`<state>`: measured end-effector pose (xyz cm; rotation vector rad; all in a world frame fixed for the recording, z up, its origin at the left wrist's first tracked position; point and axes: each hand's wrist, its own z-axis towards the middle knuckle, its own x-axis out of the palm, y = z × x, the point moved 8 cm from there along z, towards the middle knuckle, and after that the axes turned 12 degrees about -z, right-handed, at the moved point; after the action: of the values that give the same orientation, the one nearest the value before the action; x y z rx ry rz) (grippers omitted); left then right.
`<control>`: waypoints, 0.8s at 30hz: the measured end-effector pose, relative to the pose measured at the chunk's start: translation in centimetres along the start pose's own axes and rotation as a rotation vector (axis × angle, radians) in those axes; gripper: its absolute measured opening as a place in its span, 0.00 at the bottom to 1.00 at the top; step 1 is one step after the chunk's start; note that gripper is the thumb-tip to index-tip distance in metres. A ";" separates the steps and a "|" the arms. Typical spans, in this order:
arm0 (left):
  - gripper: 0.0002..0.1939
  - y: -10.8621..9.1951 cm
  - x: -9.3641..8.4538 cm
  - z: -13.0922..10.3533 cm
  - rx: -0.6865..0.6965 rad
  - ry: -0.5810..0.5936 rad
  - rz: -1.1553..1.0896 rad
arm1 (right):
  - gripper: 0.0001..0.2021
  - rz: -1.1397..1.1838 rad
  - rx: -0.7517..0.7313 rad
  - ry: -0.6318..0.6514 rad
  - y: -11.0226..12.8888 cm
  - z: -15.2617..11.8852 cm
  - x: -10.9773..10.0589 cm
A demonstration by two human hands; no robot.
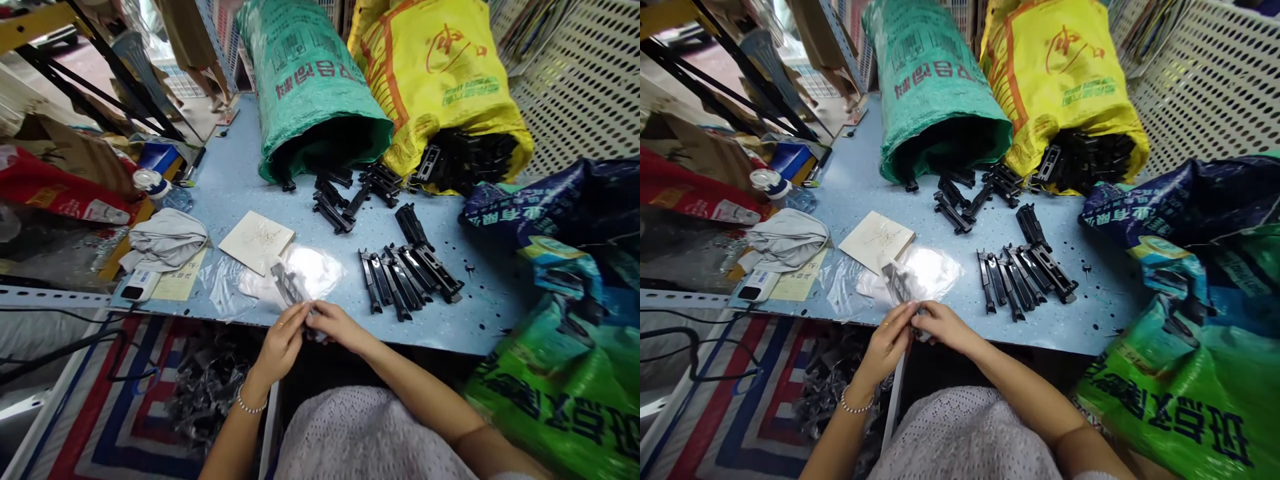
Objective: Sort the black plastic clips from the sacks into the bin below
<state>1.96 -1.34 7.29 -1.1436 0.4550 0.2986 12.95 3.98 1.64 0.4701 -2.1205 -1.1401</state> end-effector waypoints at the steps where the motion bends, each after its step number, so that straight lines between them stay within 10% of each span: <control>1: 0.31 0.3 -0.9 -0.5 -0.010 -0.062 0.032 | 0.23 0.084 0.023 0.093 -0.1 -0.2 0.8; 5: 0.34 0.5 -3.0 -2.0 0.049 -0.274 0.194 | 0.34 0.287 0.036 0.311 0.3 -0.4 1.8; 12: 0.36 -3.3 2.1 -0.9 0.140 0.137 0.117 | 0.15 -0.525 -0.190 -0.220 2.2 -1.9 1.3; 16: 0.30 -4.2 -2.4 -4.2 -0.007 0.130 0.169 | 0.21 -0.795 -0.314 0.167 3.3 -4.8 3.3; 18: 0.22 -1.9 -6.0 -7.6 -0.210 0.120 0.193 | 0.19 -0.994 -0.268 0.050 4.1 -5.5 0.0; 22: 0.13 9.2 -9.2 -16.8 -0.956 0.355 0.349 | 0.14 -1.656 0.049 -0.743 6.8 -7.3 -10.2; 24: 0.10 13.6 -9.3 -19.9 -1.208 0.427 0.460 | 0.13 -1.882 0.142 -0.777 6.7 -7.0 -11.5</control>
<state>-16.16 -14.39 -5.78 -2.3008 0.9775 0.7956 26.08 10.32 5.46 2.7685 -1.8961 -2.2818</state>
